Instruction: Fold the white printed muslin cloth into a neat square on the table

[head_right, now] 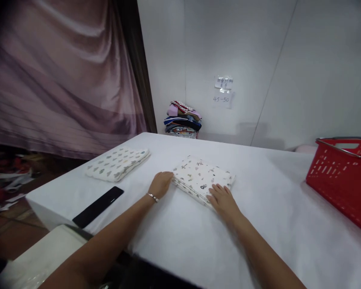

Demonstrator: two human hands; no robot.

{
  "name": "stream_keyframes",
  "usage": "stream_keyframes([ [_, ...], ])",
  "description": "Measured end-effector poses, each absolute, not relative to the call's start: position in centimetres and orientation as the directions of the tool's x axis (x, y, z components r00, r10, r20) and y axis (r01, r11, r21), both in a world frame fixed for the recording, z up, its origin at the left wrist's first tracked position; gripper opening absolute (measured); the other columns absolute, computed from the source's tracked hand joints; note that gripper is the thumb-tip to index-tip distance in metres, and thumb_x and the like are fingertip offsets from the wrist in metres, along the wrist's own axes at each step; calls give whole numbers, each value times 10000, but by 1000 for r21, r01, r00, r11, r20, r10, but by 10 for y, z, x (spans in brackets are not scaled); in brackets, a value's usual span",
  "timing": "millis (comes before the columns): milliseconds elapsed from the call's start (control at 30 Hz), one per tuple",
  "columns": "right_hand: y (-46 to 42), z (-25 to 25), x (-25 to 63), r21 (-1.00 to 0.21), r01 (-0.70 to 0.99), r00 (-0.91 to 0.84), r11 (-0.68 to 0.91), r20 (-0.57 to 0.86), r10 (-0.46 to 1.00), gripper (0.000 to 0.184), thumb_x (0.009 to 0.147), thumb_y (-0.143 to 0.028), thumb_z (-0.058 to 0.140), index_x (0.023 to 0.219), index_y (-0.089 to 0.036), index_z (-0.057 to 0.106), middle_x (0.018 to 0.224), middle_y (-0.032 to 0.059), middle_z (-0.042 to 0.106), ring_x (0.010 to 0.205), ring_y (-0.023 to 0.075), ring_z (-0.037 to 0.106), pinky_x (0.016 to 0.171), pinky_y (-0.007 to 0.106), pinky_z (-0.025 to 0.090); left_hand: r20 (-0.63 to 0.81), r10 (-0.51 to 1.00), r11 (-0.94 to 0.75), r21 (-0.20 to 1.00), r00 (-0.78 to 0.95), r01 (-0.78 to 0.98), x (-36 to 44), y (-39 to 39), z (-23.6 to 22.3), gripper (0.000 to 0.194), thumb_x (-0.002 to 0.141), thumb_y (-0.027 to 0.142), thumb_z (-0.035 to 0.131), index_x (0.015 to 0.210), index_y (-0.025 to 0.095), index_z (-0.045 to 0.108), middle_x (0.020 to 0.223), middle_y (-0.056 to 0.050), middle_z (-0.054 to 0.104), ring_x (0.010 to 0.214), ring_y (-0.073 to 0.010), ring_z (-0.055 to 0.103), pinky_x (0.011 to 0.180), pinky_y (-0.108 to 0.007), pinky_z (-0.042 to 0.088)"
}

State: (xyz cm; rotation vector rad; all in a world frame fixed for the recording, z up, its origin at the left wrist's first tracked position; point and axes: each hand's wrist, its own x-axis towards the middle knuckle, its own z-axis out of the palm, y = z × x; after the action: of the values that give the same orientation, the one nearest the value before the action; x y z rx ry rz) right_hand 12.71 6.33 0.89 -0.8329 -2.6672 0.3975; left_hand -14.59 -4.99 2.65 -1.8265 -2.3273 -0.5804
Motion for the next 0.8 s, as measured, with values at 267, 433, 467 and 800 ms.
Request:
stream_keyframes([
  [267,43,11,131,-264,462,-794,847,304,527,357,869,-404,361,1127,-270,569,1189,35,566,1140,217,474,1015,446,306,319,763,309,584,-563,750,-183,-54,2,351,826,289,461,1162,214,531,1166,-24,576,1049,-157,526,887,-285,431],
  [433,41,-6,138,-167,507,-791,846,300,533,401,876,-361,339,1220,-235,502,1267,48,496,1198,220,418,1025,452,310,301,819,232,605,-488,762,-185,-39,6,344,797,256,494,1135,231,554,1127,-8,593,996,-147,540,872,-270,431],
  [467,40,-8,139,-156,505,-794,849,302,527,402,877,-348,335,1230,-235,492,1280,46,482,1208,218,406,1029,452,308,292,826,227,611,-482,759,-186,-36,6,323,789,243,498,1103,232,575,1088,-1,610,964,-143,552,865,-264,433],
  [800,31,-7,144,-120,477,-802,871,347,487,405,875,-309,359,1262,-242,458,1299,41,461,1232,209,374,1034,439,316,280,789,229,693,-547,684,-192,-29,-4,218,780,239,474,930,224,632,905,16,654,836,-136,584,770,-239,451],
])
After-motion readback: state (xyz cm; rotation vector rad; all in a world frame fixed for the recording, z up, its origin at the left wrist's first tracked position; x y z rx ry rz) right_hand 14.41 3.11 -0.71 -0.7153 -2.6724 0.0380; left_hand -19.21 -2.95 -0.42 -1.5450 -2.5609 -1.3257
